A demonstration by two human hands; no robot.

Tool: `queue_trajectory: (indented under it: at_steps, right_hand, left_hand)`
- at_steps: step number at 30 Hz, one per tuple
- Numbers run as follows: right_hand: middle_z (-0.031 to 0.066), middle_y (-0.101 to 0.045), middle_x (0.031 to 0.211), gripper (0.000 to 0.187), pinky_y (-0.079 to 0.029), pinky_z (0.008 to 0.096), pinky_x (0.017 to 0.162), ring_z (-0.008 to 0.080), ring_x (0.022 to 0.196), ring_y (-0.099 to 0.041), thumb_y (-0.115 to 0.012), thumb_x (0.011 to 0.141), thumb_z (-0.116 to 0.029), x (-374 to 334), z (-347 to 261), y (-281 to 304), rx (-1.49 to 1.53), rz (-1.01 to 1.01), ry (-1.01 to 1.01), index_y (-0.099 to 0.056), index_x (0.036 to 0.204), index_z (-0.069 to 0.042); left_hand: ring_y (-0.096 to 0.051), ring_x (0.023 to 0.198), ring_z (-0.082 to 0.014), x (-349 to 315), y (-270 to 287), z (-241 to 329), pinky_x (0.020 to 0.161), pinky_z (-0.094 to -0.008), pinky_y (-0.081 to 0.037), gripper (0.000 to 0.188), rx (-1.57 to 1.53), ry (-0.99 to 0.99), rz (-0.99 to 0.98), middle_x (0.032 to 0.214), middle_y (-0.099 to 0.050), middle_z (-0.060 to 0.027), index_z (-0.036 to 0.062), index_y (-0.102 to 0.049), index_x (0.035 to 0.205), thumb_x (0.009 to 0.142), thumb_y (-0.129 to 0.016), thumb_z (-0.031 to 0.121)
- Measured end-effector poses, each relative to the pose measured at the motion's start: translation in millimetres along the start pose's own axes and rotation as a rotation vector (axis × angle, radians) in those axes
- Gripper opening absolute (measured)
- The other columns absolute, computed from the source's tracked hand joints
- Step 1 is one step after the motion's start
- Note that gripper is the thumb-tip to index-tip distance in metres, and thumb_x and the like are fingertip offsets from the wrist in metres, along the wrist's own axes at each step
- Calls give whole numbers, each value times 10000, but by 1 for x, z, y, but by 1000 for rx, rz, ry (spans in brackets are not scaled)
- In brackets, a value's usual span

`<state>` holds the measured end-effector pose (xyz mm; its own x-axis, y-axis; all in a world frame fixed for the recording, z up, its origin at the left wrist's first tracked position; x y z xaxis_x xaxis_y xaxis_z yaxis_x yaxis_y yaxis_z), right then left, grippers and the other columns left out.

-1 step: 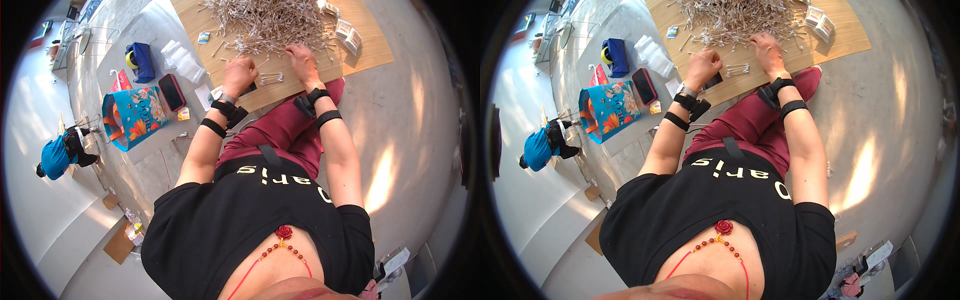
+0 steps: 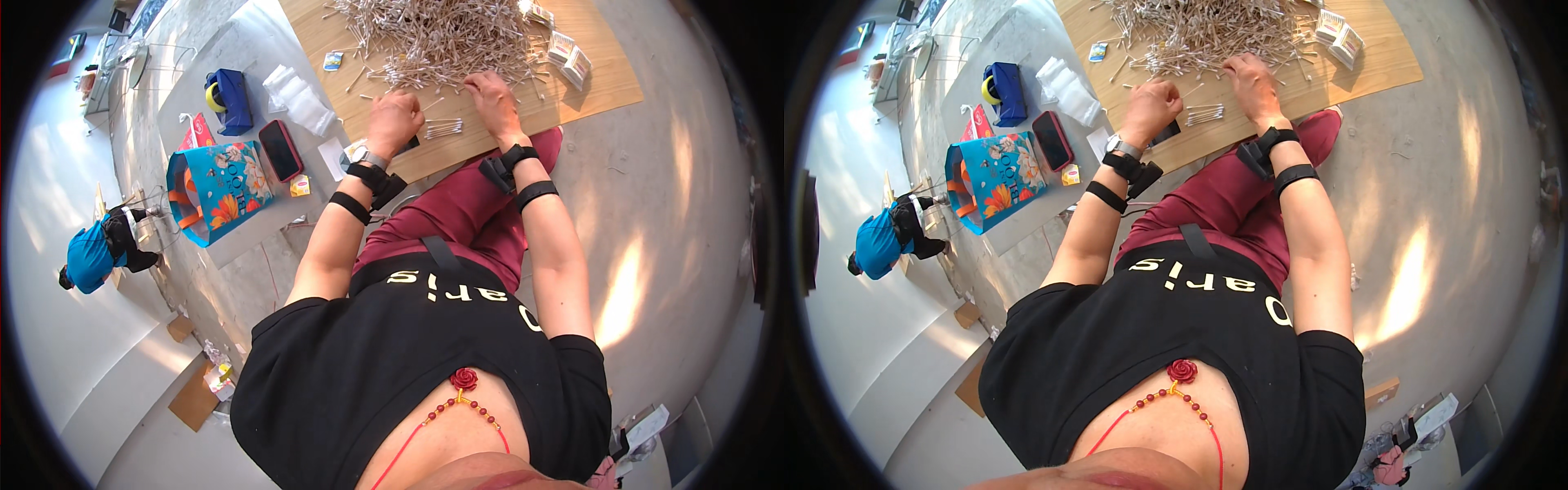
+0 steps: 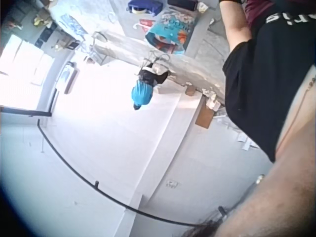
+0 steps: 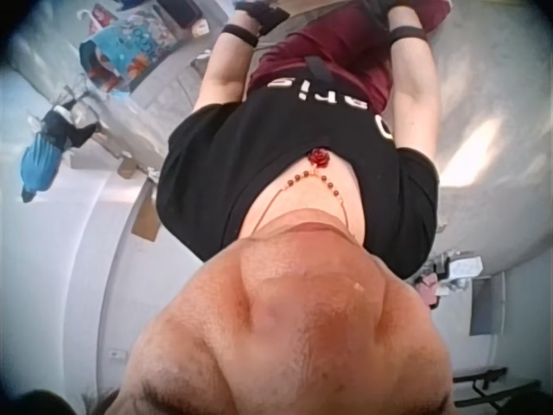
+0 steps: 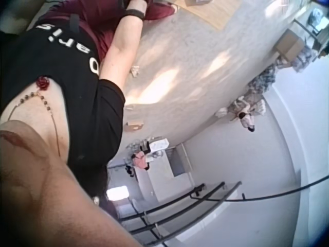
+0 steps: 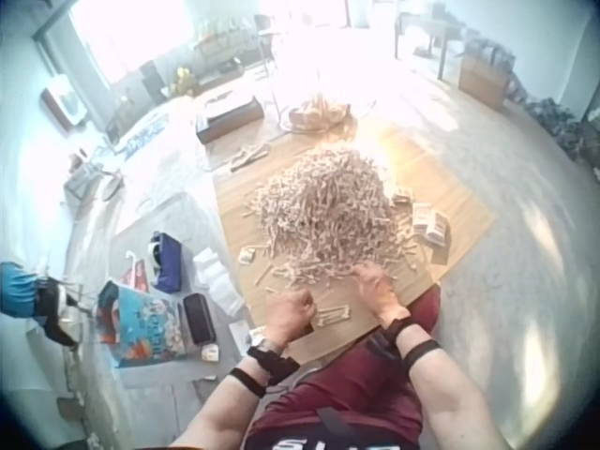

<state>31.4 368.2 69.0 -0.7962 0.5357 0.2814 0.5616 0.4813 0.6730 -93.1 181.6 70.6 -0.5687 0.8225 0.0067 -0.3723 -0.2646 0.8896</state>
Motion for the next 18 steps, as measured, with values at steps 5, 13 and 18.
queue_trajectory:
  at_steps: [5,13,18]
  right_hand:
    - [148,-704,1047,126,-562,445,852,369,988,-691,-680,969,-130,-7,-4,-17,44,-158,30,-755,1052,-71]
    - [148,-704,1015,80,-557,457,820,379,956,-691,-707,947,-93,-16,-4,-38,-37,-194,122,-735,1006,-46]
    - [137,-689,986,74,-554,460,802,375,936,-685,-723,940,-122,-20,-6,-39,-91,-196,180,-734,976,-58]
  left_hand:
    - [-683,981,-288,9,-14,19,924,-446,-482,85,129,-197,72,915,-699,-70,125,-738,862,877,-717,206]
    - [-681,955,-294,-11,-18,12,899,-444,-481,78,-19,-134,56,899,-694,-72,113,-743,887,875,-734,190]
    - [-689,860,-300,-18,-10,-3,856,-436,-502,75,-168,-50,119,872,-698,-103,99,-757,926,884,-728,155]
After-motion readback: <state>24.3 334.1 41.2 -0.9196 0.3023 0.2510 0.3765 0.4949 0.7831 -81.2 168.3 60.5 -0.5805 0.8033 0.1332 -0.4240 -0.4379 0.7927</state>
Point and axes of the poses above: each hand's wrist, its own x-axis towards the middle knuckle, its own y-axis out of the back of the hand, z = x × y, the point moved 5 cm from there along x, towards the middle knuckle
